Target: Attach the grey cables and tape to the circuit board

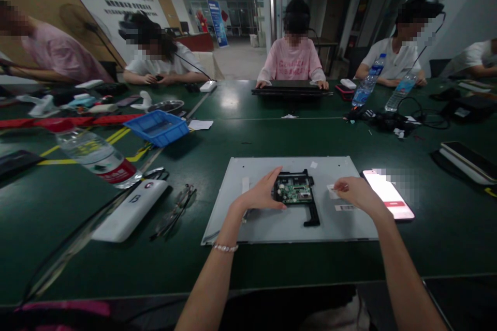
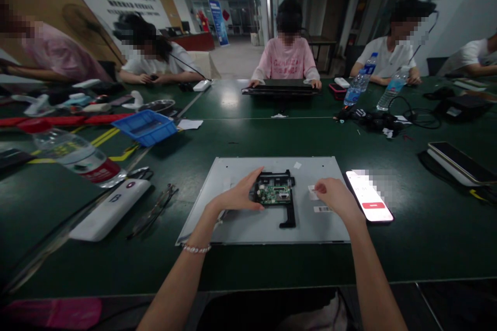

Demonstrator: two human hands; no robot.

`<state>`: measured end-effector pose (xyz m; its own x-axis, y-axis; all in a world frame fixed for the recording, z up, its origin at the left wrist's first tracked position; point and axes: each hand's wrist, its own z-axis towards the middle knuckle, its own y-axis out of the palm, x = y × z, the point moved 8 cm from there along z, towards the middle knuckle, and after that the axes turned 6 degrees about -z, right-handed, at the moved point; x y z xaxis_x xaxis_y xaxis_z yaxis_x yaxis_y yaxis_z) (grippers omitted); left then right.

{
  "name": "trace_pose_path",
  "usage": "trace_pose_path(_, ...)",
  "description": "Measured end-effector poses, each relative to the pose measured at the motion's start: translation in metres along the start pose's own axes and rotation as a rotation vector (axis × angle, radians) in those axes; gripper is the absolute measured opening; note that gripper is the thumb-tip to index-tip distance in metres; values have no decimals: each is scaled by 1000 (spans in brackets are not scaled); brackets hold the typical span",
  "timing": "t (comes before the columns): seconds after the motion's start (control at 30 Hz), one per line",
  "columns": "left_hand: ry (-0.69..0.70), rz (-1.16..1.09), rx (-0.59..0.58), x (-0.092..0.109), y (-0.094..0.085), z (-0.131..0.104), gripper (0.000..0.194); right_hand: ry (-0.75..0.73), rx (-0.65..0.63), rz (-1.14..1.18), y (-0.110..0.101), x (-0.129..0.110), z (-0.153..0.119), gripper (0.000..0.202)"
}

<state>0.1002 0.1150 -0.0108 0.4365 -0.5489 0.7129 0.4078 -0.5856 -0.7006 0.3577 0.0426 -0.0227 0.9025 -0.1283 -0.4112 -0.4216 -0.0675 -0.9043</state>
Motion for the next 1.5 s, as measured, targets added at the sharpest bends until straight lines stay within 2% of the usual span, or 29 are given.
trace_pose_path(0.13, 5, 5, -4, -1, 1, 0, 113, -23, 133, -112, -13, -5, -4, 20)
trace_pose_path(0.23, 2, 13, 0, -2, 2, 1, 114, -88, 194, -150, -17, -21, 4, 23)
trace_pose_path(0.37, 1, 22, 6, -2, 2, 2, 116, -202, 221, -185, -12, -55, 29, 27)
trace_pose_path(0.5, -6, 33, 4, -2, 2, 2, 117, -216, 272, -283, -5, -74, 48, 24)
trace_pose_path(0.7, -4, 30, 6, -2, 2, 1, 116, -172, 289, -433, 5, -73, 61, 20)
trace_pose_path(0.87, -9, 25, 9, -1, 1, 1, 116, -139, 284, -457, 7, -66, 66, 21)
trace_pose_path(1.23, -2, 47, 7, -6, 3, 0, 116, -156, 296, -302, -4, -60, 45, 25)
trace_pose_path(1.33, 13, 43, 11, -6, 4, 1, 117, -182, 306, -226, -10, -53, 25, 28)
trace_pose_path(1.4, 20, 40, 14, -6, 4, 1, 117, -147, 328, -185, -11, -42, 7, 29)
trace_pose_path(1.5, 18, 35, 12, -6, 4, 1, 115, -117, 314, -146, -2, -31, -19, 31)
